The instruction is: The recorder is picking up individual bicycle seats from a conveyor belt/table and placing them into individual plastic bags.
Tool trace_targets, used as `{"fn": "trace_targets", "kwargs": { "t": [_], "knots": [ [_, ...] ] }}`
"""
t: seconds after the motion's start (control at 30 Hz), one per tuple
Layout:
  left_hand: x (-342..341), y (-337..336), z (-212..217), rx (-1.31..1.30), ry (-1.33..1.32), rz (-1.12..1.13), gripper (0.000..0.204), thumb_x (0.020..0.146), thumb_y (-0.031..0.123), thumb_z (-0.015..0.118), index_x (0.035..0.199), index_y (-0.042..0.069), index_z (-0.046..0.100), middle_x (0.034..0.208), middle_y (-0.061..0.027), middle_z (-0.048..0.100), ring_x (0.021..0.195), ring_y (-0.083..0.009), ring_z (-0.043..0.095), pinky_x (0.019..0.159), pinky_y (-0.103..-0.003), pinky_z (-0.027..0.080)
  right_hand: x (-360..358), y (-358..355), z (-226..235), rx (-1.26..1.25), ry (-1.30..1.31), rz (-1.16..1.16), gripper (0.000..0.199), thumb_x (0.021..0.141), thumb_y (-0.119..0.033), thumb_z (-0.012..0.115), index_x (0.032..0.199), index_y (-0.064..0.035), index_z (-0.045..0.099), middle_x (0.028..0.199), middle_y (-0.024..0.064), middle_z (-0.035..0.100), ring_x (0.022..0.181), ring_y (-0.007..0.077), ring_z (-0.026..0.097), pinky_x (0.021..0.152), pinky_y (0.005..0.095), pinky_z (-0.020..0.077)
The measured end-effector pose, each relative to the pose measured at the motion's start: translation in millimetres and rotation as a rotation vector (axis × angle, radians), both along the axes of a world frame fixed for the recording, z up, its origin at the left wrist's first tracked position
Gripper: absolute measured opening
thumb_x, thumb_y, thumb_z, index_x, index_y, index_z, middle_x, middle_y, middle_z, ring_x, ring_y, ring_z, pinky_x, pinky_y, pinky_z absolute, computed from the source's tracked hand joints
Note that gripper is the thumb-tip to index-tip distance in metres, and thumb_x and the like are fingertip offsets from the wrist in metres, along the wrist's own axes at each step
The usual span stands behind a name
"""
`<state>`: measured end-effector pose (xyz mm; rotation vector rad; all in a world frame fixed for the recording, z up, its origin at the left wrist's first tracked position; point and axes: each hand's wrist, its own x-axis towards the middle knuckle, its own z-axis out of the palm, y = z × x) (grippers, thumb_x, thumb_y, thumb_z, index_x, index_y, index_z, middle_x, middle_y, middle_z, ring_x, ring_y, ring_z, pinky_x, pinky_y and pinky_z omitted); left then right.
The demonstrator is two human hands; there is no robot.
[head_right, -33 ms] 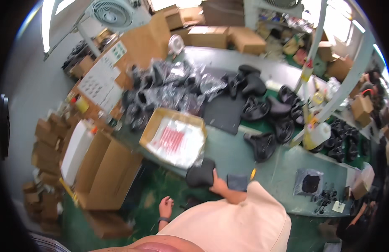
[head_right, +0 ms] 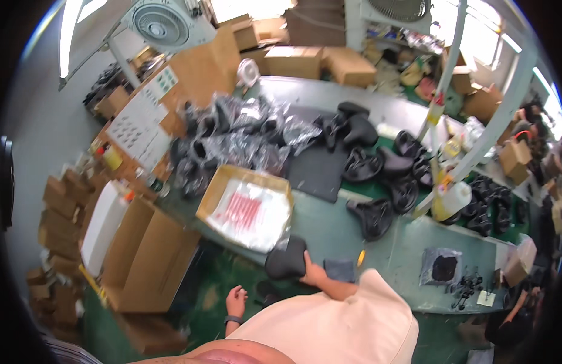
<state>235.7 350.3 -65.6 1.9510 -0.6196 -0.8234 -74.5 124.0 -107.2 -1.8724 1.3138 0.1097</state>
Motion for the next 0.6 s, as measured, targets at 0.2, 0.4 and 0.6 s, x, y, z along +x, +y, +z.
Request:
{"fn": "trace_targets", "kwargs": {
  "t": [0.2, 0.4, 0.6],
  "knots": [
    [72, -182, 24, -0.106, -0.262, -0.577, 0.034, 0.104, 0.029, 0.072, 0.127, 0.004, 0.075, 0.102, -0.0139, 0.082, 0.091, -0.0223, 0.078, 0.081, -0.037, 0.061, 9, -37, 71, -0.008, 0.139, -0.101, 0.124, 0.074, -0.04, 0.092, 0.173, -0.0104, 0.024, 0.129, 0.0296, 0.073, 0.113, 0.048, 0.073, 0.101, 0.0538, 0.0575],
    [125, -325, 49, -0.051, -0.453, -0.935, 0.037, 0.099, 0.032, 0.074, 0.127, 0.008, 0.075, 0.106, -0.0109, 0.081, 0.097, -0.0296, 0.078, 0.088, -0.043, 0.06, 35, -10, 140, 0.361, -0.81, -1.005, 0.073, 0.094, -0.033, 0.081, 0.154, -0.0048, 0.052, 0.125, 0.0197, 0.074, 0.095, 0.03, 0.075, 0.083, 0.0409, 0.0634],
    [211, -430, 100, -0.308, -1.131, -0.289, 0.086, 0.083, 0.04, 0.085, 0.152, 0.003, 0.053, 0.156, -0.027, 0.053, 0.146, -0.0451, 0.049, 0.121, -0.059, 0.037, 73, -46, 251, 0.285, -1.611, -0.994, 0.066, 0.097, -0.025, 0.08, 0.151, -0.005, 0.048, 0.126, 0.0189, 0.071, 0.084, 0.027, 0.076, 0.068, 0.0409, 0.0675]
  ]
}}
